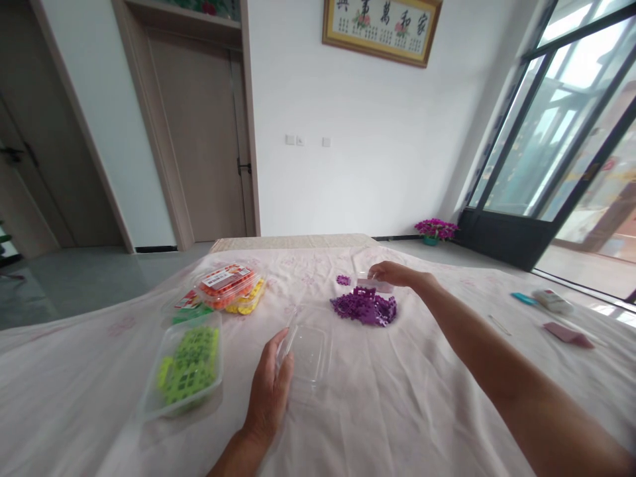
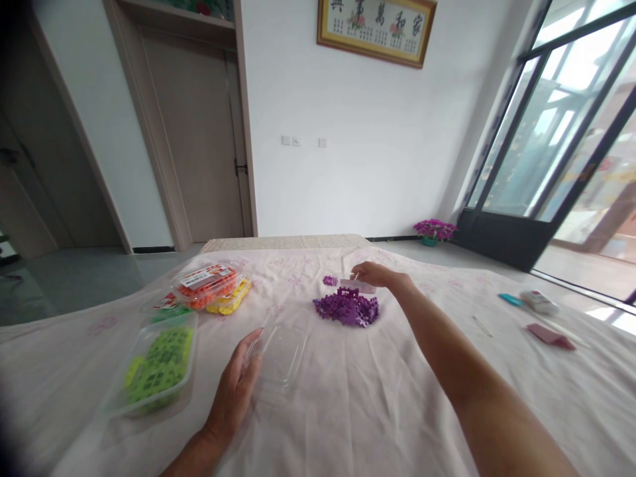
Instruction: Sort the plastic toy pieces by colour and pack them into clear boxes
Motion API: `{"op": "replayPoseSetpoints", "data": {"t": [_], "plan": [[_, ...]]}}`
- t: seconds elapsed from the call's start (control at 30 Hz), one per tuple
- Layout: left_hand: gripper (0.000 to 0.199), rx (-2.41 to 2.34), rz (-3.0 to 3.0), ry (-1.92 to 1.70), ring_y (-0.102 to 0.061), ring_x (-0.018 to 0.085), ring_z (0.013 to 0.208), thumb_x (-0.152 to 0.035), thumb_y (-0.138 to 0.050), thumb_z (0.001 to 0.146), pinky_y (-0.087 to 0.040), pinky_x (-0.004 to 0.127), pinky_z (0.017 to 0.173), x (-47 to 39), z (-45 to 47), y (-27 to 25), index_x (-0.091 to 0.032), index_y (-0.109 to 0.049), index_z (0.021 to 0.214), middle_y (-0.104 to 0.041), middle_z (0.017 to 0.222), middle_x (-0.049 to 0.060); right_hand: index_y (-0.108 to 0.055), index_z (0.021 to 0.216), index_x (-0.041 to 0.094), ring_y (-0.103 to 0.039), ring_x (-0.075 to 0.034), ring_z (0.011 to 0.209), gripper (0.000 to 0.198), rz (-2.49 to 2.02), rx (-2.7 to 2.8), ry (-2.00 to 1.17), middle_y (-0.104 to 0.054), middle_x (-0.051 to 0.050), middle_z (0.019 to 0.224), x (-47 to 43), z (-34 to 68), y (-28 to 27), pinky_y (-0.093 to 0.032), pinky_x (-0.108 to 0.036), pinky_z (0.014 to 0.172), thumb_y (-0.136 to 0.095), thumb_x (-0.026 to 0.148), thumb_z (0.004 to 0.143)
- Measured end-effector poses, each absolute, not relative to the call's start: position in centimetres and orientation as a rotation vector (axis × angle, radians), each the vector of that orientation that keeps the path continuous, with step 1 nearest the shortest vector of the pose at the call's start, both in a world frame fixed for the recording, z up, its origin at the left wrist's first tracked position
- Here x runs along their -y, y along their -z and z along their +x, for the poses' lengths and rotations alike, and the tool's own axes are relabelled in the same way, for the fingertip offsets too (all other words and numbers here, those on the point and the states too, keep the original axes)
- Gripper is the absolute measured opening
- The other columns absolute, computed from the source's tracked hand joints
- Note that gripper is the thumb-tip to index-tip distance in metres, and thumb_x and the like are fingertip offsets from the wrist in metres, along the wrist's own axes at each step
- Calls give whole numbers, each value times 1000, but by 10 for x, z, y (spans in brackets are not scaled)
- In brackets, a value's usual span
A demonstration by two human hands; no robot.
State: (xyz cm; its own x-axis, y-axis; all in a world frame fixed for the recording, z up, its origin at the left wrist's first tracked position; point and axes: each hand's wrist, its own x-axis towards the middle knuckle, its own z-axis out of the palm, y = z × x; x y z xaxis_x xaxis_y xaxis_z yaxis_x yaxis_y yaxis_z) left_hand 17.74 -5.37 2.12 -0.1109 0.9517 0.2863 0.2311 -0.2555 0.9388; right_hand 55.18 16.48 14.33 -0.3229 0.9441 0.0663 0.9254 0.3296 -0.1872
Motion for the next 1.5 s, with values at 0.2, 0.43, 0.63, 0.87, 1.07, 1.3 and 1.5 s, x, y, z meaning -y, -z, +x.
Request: {"op": "replayPoseSetpoints", "data": {"t": [0.2,0.43,0.63,0.87,1.07,1.3,1.5], "plan": [[43,-1384,1606,-1505,-42,24,134,-41,-44,92,-32,45,114,54,178,-22,-22,-51,130,-49,138,10,-64,121,26,-62,-23,100,40,-1998,1948,93,-68,-8,115,-185,535,-134,-45,-30,82,-46,16,86],[38,-1428,1761,-1545,-35,25,138,-35,-42,95,-29,49,116,57,177,-23,-24,-53,129,-42,142,10,-64,120,25,-63,-23,97,38,-2003,2063,-39,-68,-10,114,-196,494,-106,-46,-30,81,-46,17,88],[33,-1386,2123,-1552,-41,27,134,-28,-48,91,-34,48,111,64,175,-32,-25,-60,121,-53,136,8,-74,93,27,-64,-20,89,18,-1791,2345,-177,-73,-1,94,-176,493,-117,-47,-28,81,-59,28,83],[24,-1245,2538,-1396,-53,28,122,-28,-57,84,-33,49,110,67,172,-43,-26,-68,105,-70,110,6,-74,94,22,-64,-18,82,22,-1425,2613,-506,-74,-2,88,-134,493,-144,-47,-26,78,-59,27,79],[18,-1153,2751,-1184,-59,26,112,-30,-60,84,-34,48,108,66,161,-46,-26,-68,100,-72,98,4,-71,104,25,-64,-20,93,29,-1459,2474,-412,-73,-1,100,-94,507,-148,-46,-28,83,-50,22,85],[22,-1366,2850,-1062,-64,18,69,-20,-46,93,-43,37,81,70,164,-47,-23,-67,97,-68,72,3,-64,122,23,-62,-31,105,44,-2280,1964,184,-67,-14,118,-78,561,-129,-45,-38,83,-45,11,84],[21,-1614,2729,-958,-65,21,69,-21,-49,91,-40,34,71,64,182,-52,-21,-69,97,-71,75,6,-66,117,25,-63,-27,104,39,-2173,2191,97,-69,-10,114,-63,523,-119,-44,-36,85,-50,13,83]]}}
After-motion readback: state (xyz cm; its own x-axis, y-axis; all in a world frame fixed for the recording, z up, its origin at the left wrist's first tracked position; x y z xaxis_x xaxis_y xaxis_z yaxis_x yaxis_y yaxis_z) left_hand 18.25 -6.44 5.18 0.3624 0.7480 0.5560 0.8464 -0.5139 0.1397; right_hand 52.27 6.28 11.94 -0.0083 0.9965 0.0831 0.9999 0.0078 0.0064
